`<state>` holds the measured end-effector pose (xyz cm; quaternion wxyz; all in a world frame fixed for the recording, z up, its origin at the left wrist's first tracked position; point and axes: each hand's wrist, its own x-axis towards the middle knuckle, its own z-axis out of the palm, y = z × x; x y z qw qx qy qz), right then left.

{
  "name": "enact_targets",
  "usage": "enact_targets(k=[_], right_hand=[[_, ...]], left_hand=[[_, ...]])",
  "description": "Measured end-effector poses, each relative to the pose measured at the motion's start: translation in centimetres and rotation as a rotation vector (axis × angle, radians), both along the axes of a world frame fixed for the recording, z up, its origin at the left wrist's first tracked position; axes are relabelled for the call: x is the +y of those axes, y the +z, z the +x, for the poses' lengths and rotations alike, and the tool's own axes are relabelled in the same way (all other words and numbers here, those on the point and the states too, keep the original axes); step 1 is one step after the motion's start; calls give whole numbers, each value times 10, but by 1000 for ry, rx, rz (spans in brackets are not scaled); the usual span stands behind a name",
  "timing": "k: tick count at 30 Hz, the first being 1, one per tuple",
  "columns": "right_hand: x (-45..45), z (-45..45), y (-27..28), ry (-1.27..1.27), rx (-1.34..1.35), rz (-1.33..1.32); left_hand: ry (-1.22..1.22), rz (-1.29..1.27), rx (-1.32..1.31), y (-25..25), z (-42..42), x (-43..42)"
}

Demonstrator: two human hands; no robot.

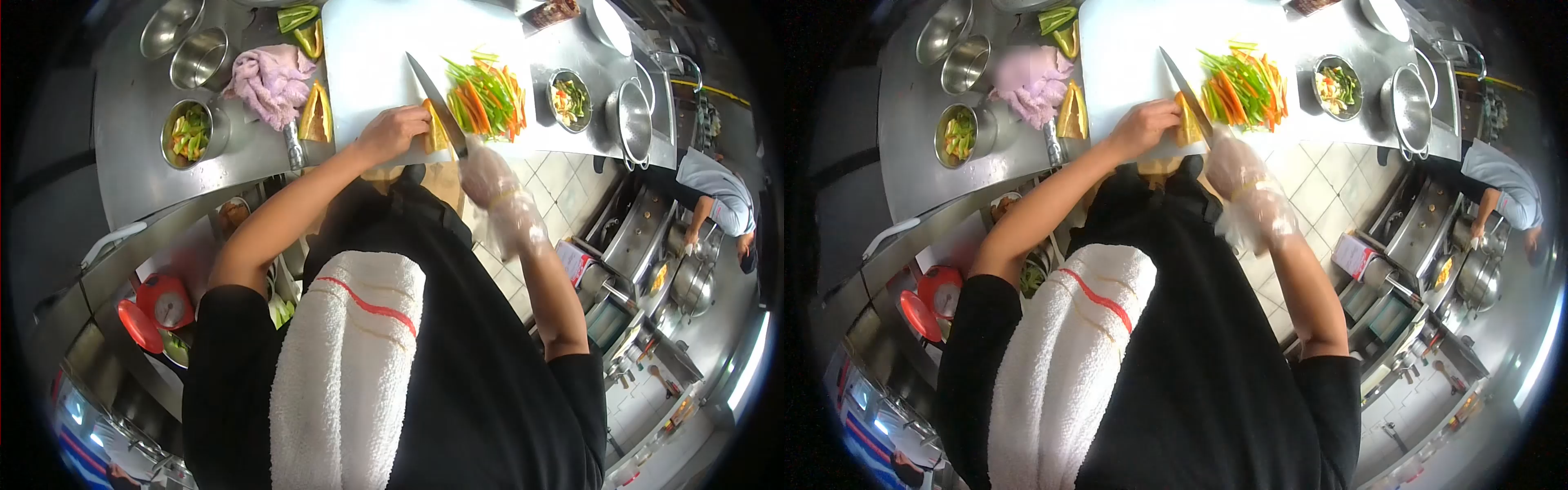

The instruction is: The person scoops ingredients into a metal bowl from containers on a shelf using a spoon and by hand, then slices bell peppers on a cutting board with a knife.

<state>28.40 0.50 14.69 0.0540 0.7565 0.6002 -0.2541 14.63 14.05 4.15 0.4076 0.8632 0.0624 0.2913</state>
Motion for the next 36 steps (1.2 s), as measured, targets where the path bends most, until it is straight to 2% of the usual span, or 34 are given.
enact_targets(k=[1, 3, 5, 7, 8, 9, 11, 14, 15, 17, 18, 20, 21, 23, 24, 27, 28, 29, 31, 32, 33, 35, 36], right_hand=[[-7, -6, -2, 7, 5, -5], [-21, -13, -20, -243, -14, -97], [-24, -2, -72, -165, -39, -36], [-22, 23, -131, 158, -123, 340], [8, 5, -70, 56, -162, 75], [13, 2, -48, 115, -222, 4], [13, -2, -7, 402, -317, -238], [-23, -7, -19, 499, -406, -145], [-17, -17, -39, -35, -206, -139], [-5, -27, -39, -141, -144, 52], [5, -17, -50, -141, -144, 60], [11, 4, -77, 116, -175, 112], [14, 7, -62, 111, -183, 123], [0, 1, -22, 655, -394, -108], [-2, -18, -6, -158, -95, -114], [-9, -30, -30, -122, -99, 33], [-8, -25, -51, -10, -202, 61], [0, -18, -57, -24, -199, 67], [10, -1, -53, 127, -181, 11], [13, -9, -16, -8, -55, 80], [2, -12, -13, -8, -52, 71], [-11, -13, -10, -103, -45, -144], [-15, -24, -2, -205, -87, -92]], left_hand=[[14, -2, 19, 2, -1, -1], [21, -13, 11, -5, -1, 0], [17, -18, -2, -8, 0, -1], [11, 20, -5, -8, 0, 1], [-10, 8, 4, -9, -4, -7], [-9, 24, 43, -8, -3, -5], [2, 44, 79, -8, 1, 2], [-1, -18, 64, -11, -1, 2], [7, -11, 46, -11, -1, 2], [10, -1, 27, -8, 0, 1], [27, 27, 15, -7, 0, 4], [12, 36, 16, -7, -5, -6], [5, 58, 44, -8, -3, 1], [-1, 61, 78, -11, -2, 2], [-5, 40, 77, -10, -2, 2], [27, 27, 18, -14, -2, 1], [57, 44, -46, -14, -1, 1], [43, 51, -43, -14, -3, 4], [-22, 71, 58, -10, 0, 7], [-19, 80, 47, -7, 5, 12], [-22, 70, 70, -7, 2, 10], [-13, 54, 95, -10, -2, 7], [-5, 38, 48, -12, -2, 6]])
